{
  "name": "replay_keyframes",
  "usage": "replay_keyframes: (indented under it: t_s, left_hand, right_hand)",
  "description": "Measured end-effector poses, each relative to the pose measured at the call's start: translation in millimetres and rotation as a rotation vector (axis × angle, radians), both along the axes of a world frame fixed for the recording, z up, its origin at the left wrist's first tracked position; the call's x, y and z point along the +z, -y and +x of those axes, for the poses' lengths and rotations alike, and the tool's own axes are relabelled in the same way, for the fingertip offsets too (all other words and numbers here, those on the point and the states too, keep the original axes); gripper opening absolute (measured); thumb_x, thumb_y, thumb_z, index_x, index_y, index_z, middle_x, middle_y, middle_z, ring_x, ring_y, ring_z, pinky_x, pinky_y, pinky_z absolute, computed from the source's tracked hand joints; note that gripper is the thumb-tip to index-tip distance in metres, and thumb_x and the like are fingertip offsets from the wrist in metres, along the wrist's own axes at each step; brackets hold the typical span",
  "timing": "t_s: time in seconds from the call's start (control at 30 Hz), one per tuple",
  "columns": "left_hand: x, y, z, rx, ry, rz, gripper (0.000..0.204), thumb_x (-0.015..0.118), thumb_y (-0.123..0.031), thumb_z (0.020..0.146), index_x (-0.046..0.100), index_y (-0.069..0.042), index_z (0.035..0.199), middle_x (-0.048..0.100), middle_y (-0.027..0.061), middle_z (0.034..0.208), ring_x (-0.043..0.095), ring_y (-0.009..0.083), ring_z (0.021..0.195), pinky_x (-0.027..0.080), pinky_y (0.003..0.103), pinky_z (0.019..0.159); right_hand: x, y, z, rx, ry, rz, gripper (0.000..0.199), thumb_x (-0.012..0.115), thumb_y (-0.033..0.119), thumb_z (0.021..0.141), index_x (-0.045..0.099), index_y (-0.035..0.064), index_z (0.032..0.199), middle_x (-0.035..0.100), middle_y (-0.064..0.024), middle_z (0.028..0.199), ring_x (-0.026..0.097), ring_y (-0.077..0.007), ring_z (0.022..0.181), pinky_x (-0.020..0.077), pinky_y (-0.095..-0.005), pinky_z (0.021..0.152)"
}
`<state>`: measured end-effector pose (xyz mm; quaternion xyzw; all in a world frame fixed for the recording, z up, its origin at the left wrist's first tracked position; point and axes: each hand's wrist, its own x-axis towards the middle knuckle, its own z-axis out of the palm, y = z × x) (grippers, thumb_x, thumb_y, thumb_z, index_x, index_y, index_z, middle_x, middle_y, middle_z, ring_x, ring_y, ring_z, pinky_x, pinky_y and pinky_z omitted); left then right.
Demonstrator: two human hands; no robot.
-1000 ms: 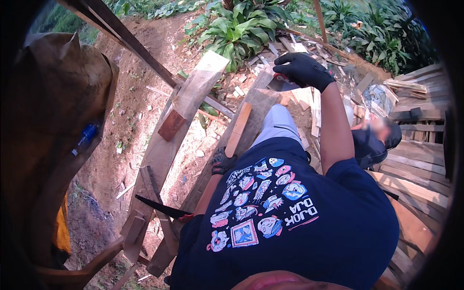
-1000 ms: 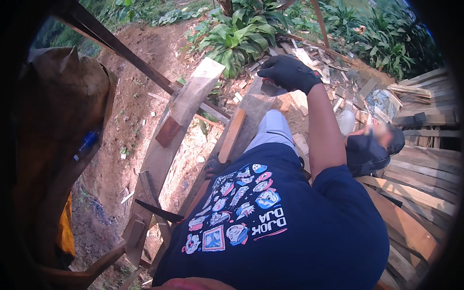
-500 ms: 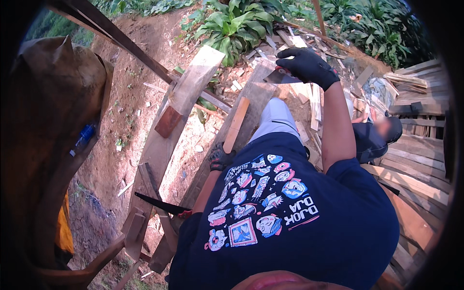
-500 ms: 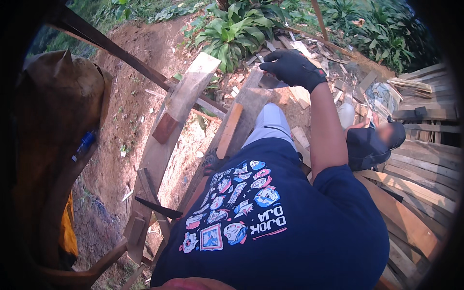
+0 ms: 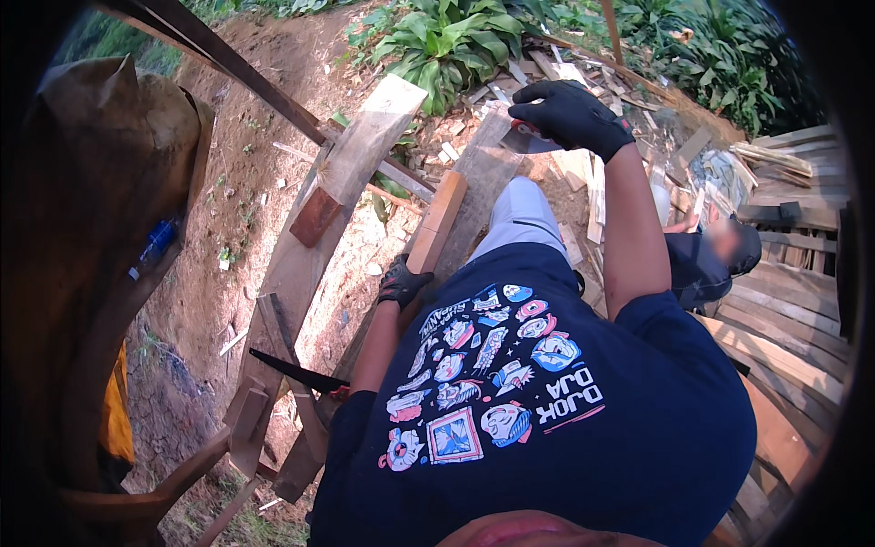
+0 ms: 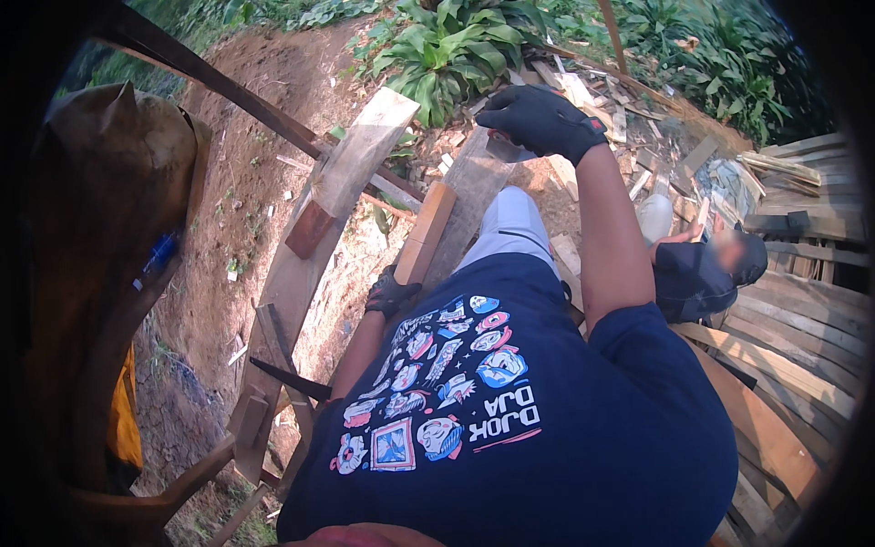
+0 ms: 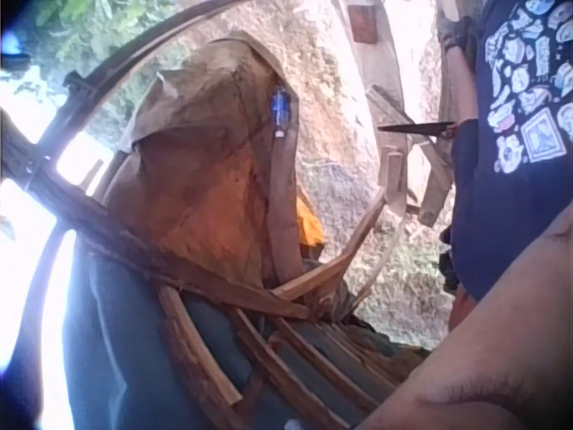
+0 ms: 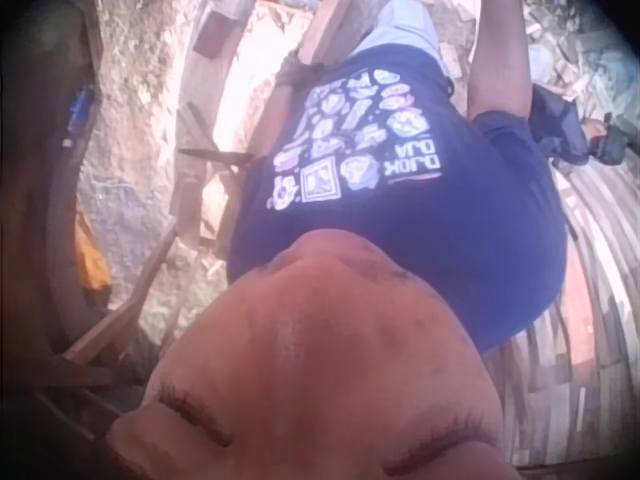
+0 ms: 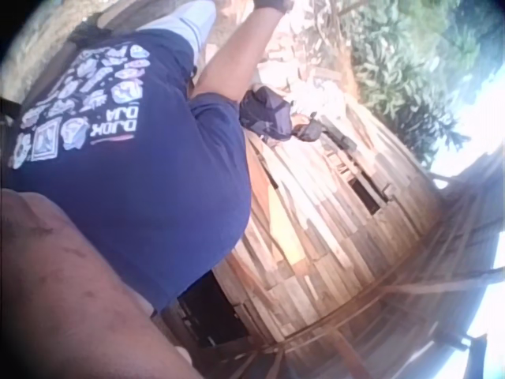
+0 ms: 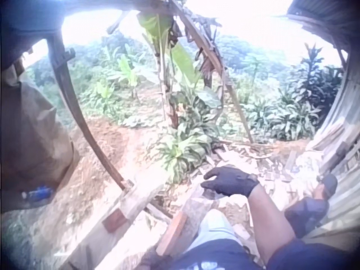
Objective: The person uses a hand saw to cut a wooden plank resting on a wooden frame. They repeatedly push and pull the saw through the wood while holding it steady with their left hand.
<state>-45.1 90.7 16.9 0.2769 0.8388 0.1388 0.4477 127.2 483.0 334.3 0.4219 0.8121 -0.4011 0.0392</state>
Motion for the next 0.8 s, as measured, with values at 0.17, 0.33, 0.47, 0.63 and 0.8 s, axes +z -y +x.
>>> replay_keyframes:
  t_s: [0.17, 0.33, 0.47, 0.63, 0.8]
  left_hand:
    - [-1.5, 4.8, -3.2, -0.003, -0.155, 0.063, 0.08, 0.091, -0.043, 0.077, 0.064, -0.002, 0.141, 0.071, 0.023, 0.133, 0.07, 0.0397, 0.123, 0.056, 0.049, 0.104]
    - [-14.5, 14.0, -11.8, -0.018, -0.208, -0.001, 0.089, 0.09, -0.052, 0.079, 0.058, -0.004, 0.147, 0.067, 0.0231, 0.14, 0.064, 0.0404, 0.131, 0.053, 0.05, 0.111]
    - [-22.0, 15.7, -25.2, -0.029, -0.184, -0.049, 0.094, 0.087, -0.056, 0.081, 0.056, -0.004, 0.153, 0.065, 0.023, 0.146, 0.061, 0.0396, 0.138, 0.051, 0.05, 0.115]
    - [-14.5, 3.4, -38.1, -0.13, -0.191, -0.145, 0.096, 0.084, -0.063, 0.081, 0.059, -0.006, 0.154, 0.062, 0.0235, 0.151, 0.059, 0.0396, 0.141, 0.05, 0.049, 0.118]
    - [-11.9, 10.7, -47.7, -0.053, -0.103, -0.14, 0.097, 0.083, -0.065, 0.08, 0.06, -0.007, 0.154, 0.061, 0.0244, 0.153, 0.06, 0.0402, 0.14, 0.049, 0.048, 0.118]
  right_hand:
    - [-12.0, -14.3, 7.0, 0.054, -0.033, 0.06, 0.049, 0.075, 0.043, 0.098, 0.079, 0.0076, 0.131, 0.08, -0.0115, 0.12, 0.076, -0.021, 0.091, 0.0599, -0.0348, 0.078]
    - [-13.3, -16.4, 14.2, -0.038, 0.026, 0.085, 0.049, 0.074, 0.046, 0.099, 0.078, 0.0098, 0.131, 0.08, -0.0116, 0.122, 0.076, -0.0233, 0.103, 0.0582, -0.0364, 0.094]
    - [-7.4, -11.1, 18.5, -0.087, 0.058, 0.031, 0.048, 0.073, 0.046, 0.098, 0.079, 0.0101, 0.13, 0.079, -0.0109, 0.128, 0.076, -0.0243, 0.107, 0.0585, -0.0372, 0.094]
    - [-54.2, -32.0, 35.7, 0.113, -0.165, 0.327, 0.056, 0.076, 0.048, 0.091, 0.079, 0.0071, 0.129, 0.08, -0.0139, 0.11, 0.077, -0.0206, 0.083, 0.0617, -0.0352, 0.074]
    - [-8.5, -3.6, 24.2, -0.004, -0.003, 0.087, 0.056, 0.079, 0.046, 0.091, 0.077, 0.0096, 0.134, 0.079, -0.0124, 0.105, 0.076, -0.0191, 0.077, 0.0588, -0.0348, 0.066]
